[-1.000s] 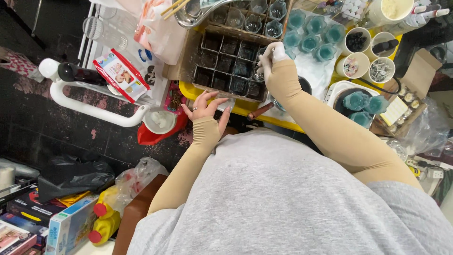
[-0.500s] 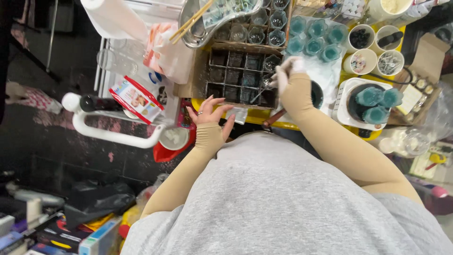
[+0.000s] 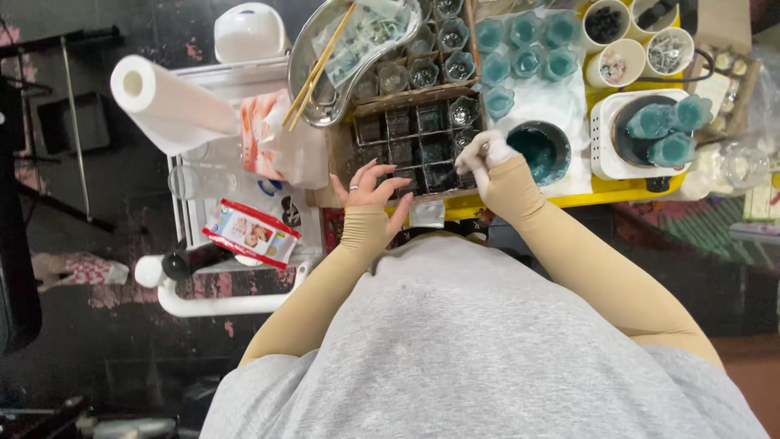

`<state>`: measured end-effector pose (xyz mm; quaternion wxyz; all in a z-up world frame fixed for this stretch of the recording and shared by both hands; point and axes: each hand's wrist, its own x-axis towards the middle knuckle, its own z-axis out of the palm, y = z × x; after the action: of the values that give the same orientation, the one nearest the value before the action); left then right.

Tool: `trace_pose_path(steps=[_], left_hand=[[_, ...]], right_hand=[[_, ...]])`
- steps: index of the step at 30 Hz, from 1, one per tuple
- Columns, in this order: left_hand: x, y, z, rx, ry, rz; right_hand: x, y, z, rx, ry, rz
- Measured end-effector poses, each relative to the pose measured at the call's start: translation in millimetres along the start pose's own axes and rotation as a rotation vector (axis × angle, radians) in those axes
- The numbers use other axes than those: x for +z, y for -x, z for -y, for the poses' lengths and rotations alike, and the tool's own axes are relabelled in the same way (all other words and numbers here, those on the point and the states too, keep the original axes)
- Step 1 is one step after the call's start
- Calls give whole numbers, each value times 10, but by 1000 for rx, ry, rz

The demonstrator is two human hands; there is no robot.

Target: Preparing and stirring colored wax in small containers as part of candle making.

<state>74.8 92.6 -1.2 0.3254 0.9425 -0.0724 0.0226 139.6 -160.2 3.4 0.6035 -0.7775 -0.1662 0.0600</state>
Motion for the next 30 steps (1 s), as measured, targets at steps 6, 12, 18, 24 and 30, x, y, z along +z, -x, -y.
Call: trace_pose_path(steps=[6,12,18,24,30], left_hand=[[-23,-97,152,25,38,40],[6,-171,219,58,64,58],[-20,-184,276,84,63,64],[-97,-200,259,56,76,73],[-113,-185,289,57,81,62]], right_hand=[[-24,27,-34,23,-1,-26],[21,79,-144,34,-49,-66],[-84,160,-190,117,-118,-98],[-25,119,-358,119,-212,-139],[-114,167,-334,175,-188,-155]])
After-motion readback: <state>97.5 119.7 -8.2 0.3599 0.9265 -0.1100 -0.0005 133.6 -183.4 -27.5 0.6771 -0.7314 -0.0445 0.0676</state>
